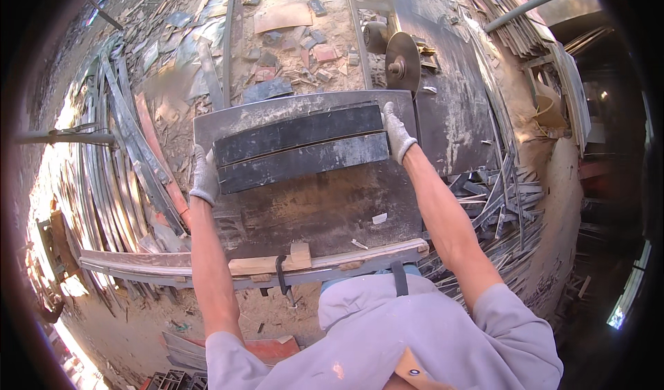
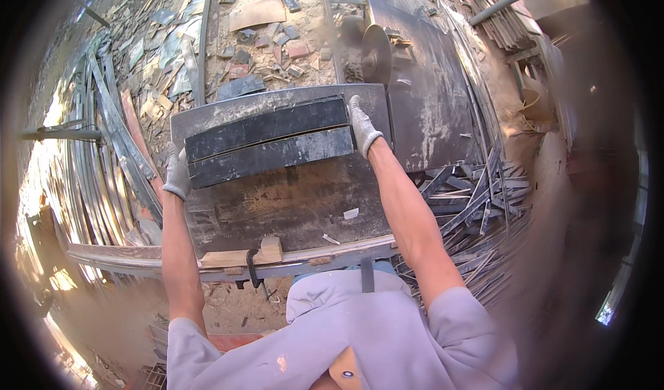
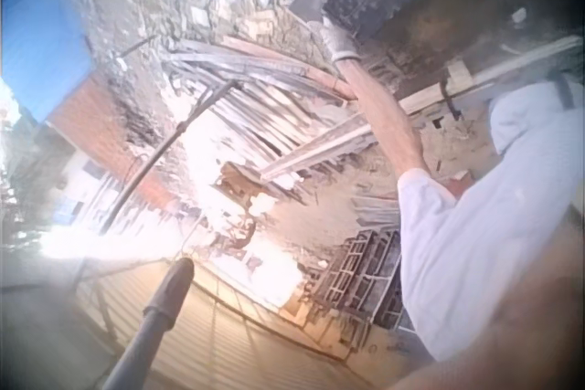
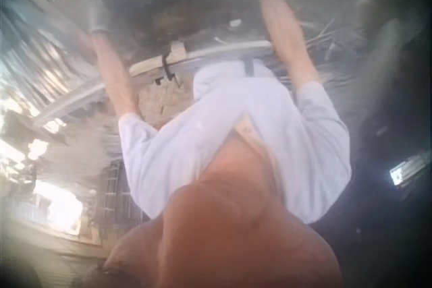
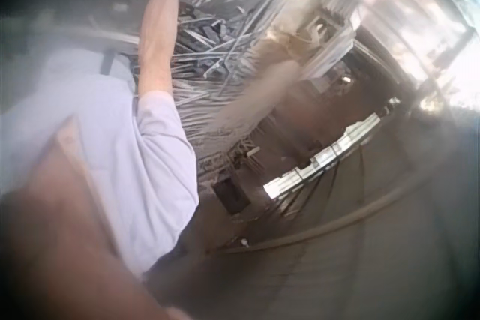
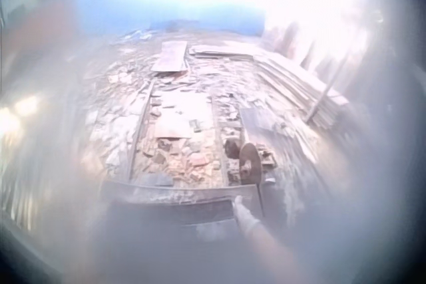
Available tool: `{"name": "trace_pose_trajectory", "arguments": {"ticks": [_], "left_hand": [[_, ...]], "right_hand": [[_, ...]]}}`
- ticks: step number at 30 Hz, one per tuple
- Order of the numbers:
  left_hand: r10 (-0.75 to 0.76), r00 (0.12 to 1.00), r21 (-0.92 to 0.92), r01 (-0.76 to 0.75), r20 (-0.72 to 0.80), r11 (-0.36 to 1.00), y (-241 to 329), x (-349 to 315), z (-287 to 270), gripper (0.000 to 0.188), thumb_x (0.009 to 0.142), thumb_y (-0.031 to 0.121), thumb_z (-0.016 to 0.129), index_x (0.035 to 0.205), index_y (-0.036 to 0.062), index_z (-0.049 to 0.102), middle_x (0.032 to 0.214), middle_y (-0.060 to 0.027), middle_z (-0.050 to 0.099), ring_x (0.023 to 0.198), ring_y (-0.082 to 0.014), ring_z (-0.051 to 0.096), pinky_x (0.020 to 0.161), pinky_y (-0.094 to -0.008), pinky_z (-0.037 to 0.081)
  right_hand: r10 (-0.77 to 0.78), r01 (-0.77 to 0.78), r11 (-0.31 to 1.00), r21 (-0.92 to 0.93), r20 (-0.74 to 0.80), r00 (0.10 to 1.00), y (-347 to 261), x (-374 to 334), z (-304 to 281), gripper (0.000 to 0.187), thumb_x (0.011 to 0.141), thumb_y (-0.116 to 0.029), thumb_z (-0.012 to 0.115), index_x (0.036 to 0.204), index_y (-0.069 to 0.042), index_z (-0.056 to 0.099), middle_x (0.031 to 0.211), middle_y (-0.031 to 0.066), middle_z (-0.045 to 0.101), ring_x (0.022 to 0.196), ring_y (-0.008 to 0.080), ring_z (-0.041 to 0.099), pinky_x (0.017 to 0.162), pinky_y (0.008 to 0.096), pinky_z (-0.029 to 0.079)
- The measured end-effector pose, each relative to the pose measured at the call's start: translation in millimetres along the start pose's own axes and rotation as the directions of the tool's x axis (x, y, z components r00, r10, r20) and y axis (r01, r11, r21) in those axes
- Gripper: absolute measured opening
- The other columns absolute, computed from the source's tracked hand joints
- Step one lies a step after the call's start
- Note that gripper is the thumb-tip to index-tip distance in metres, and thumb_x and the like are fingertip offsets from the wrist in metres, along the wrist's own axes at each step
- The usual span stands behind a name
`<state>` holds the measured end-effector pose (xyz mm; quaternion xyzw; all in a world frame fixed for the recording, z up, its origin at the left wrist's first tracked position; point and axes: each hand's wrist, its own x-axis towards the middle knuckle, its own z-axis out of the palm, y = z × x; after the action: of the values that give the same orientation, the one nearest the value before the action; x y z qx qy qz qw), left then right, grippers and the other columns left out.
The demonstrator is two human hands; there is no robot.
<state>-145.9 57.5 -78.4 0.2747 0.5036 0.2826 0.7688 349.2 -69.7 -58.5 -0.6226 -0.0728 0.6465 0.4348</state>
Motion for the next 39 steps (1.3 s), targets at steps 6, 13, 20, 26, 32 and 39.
{"name": "trace_pose_trajectory", "arguments": {"ticks": [6, 13, 20, 26, 32, 39], "left_hand": [[-0.065, 0.985, 0.005, 0.066, -0.16, 0.998, 11.3, -2.9, 40.8, 0.074, 0.105, 0.07, 0.043, 0.15, 0.0128, 0.056, 0.133, -0.0067, 0.07, 0.109, -0.0229, 0.072, 0.09, -0.0388, 0.063], [-0.072, 0.984, -0.036, 0.067, -0.165, 0.997, 2.9, 7.7, 25.2, 0.065, 0.107, 0.066, 0.046, 0.141, 0.0127, 0.064, 0.124, -0.0055, 0.074, 0.1, -0.0224, 0.075, 0.083, -0.0376, 0.065], [-0.094, 0.982, -0.038, 0.089, -0.165, 0.995, -9.8, 8.4, 20.5, 0.061, 0.108, 0.06, 0.047, 0.139, 0.0115, 0.066, 0.122, -0.0058, 0.075, 0.1, -0.0235, 0.075, 0.084, -0.0376, 0.065], [-0.243, 0.97, -0.098, 0.238, -0.032, 0.966, -75.3, -27.7, 81.0, 0.061, 0.108, 0.062, 0.045, 0.139, 0.0141, 0.066, 0.124, -0.0082, 0.075, 0.103, -0.0261, 0.076, 0.087, -0.0421, 0.065], [-0.44, 0.898, -0.054, 0.439, -0.014, 0.897, -137.8, -83.6, 213.8, 0.066, 0.106, 0.069, 0.042, 0.143, 0.0184, 0.062, 0.129, -0.0072, 0.073, 0.106, -0.0254, 0.075, 0.089, -0.0424, 0.065], [-0.498, 0.867, 0.068, 0.495, 0.034, 0.866, -178.1, -112.3, 291.9, 0.073, 0.105, 0.074, 0.038, 0.145, 0.0174, 0.062, 0.134, -0.0032, 0.072, 0.119, -0.0233, 0.069, 0.101, -0.0417, 0.057]], "right_hand": [[-0.012, 0.013, 0.997, 0.07, -0.012, 1.0, 6.4, 2.6, 0.4, 0.072, 0.107, -0.069, 0.041, 0.137, -0.009, 0.067, 0.129, 0.0049, 0.073, 0.111, 0.0193, 0.069, 0.095, 0.0369, 0.057], [0.031, -0.032, 0.994, 0.101, 0.005, 0.999, 0.3, -5.6, 6.4, 0.069, 0.107, -0.067, 0.045, 0.135, -0.008, 0.068, 0.123, 0.0038, 0.074, 0.104, 0.0173, 0.069, 0.09, 0.036, 0.057], [0.021, -0.022, 0.991, 0.131, 0.014, 1.0, 25.7, -17.0, -12.6, 0.061, 0.108, -0.064, 0.047, 0.121, -0.01, 0.073, 0.112, 0.0039, 0.076, 0.095, 0.0158, 0.069, 0.086, 0.0352, 0.059], [0.044, -0.014, 0.952, 0.305, -0.092, 0.995, 71.0, -94.1, -94.8, 0.056, 0.107, -0.059, 0.054, 0.119, -0.008, 0.076, 0.108, 0.0022, 0.077, 0.092, 0.0134, 0.07, 0.084, 0.0321, 0.058], [0.107, 0.064, 0.822, 0.565, -0.264, 0.959, 140.2, -177.2, -220.2, 0.042, 0.106, -0.048, 0.062, 0.111, -0.009, 0.078, 0.102, 0.0049, 0.08, 0.083, 0.0185, 0.075, 0.079, 0.0351, 0.063], [0.048, 0.117, 0.889, 0.443, -0.343, 0.938, 179.8, -228.5, -308.4, 0.051, 0.106, -0.052, 0.06, 0.124, -0.005, 0.072, 0.116, 0.0081, 0.077, 0.105, 0.019, 0.072, 0.099, 0.036, 0.056]]}}
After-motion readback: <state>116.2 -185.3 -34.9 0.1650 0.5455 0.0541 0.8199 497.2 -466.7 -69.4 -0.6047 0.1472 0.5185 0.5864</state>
